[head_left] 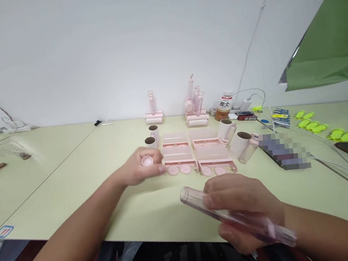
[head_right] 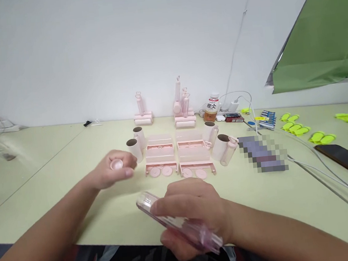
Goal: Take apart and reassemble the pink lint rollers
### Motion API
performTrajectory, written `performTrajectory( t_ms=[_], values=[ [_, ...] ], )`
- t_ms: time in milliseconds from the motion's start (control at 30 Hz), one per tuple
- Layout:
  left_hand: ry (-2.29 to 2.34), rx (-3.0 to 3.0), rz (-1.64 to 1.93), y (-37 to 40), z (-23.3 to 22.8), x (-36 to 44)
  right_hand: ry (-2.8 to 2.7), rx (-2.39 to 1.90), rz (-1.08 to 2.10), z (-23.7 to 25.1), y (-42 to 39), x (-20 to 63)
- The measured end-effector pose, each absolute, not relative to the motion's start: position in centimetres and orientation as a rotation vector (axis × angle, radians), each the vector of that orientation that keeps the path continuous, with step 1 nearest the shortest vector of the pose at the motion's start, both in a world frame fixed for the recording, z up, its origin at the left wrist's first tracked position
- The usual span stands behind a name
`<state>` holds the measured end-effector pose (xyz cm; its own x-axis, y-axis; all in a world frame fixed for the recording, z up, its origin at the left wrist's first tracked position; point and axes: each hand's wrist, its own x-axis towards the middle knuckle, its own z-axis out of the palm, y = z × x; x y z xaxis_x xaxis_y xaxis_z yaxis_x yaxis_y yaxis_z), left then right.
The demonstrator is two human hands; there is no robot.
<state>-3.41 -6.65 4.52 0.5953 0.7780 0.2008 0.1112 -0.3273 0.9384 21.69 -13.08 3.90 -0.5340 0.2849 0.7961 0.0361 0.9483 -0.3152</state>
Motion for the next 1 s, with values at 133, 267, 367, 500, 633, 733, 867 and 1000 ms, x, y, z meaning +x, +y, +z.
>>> performTrajectory(
  t_ms=[133, 267, 367, 500, 633, 733, 867, 1000],
  values=[
    [0.804, 1.592, 1.001, -5.8, 6.6, -5.9, -2.074, -0.680, 0.487, 4.5, -11.1, 20.6],
    [0.867, 1.585, 1.079, -5.2, 6.5, -6.6, -2.002, -0.927, 0.945, 4.5, -6.7, 17.7],
    [0.957, 1.699, 1.149, -4.6, 5.8, -6.7, -2.044, -1.116, 0.995, 4.2, -3.9, 15.6],
    [1.095, 1.809, 1.116, -4.1, 5.6, -7.1, -2.187, -1.258, 1.002, 3.3, -2.1, 13.9],
    [1.176, 2.007, 0.934, -4.1, 5.9, -7.3, -2.239, -1.292, 0.971, 2.3, -1.6, 12.9],
    [1.221, 2.185, 0.874, -4.1, 5.7, -7.1, -2.284, -1.292, 0.961, 2.1, -1.4, 12.6],
    [1.262, 2.253, 0.824, -4.2, 5.2, -6.5, -2.313, -1.296, 0.956, 2.0, -1.1, 12.4],
    [1.315, 2.200, 0.852, -4.4, 5.2, -6.2, -2.348, -1.281, 0.871, 1.7, -0.9, 12.1]
  ],
)
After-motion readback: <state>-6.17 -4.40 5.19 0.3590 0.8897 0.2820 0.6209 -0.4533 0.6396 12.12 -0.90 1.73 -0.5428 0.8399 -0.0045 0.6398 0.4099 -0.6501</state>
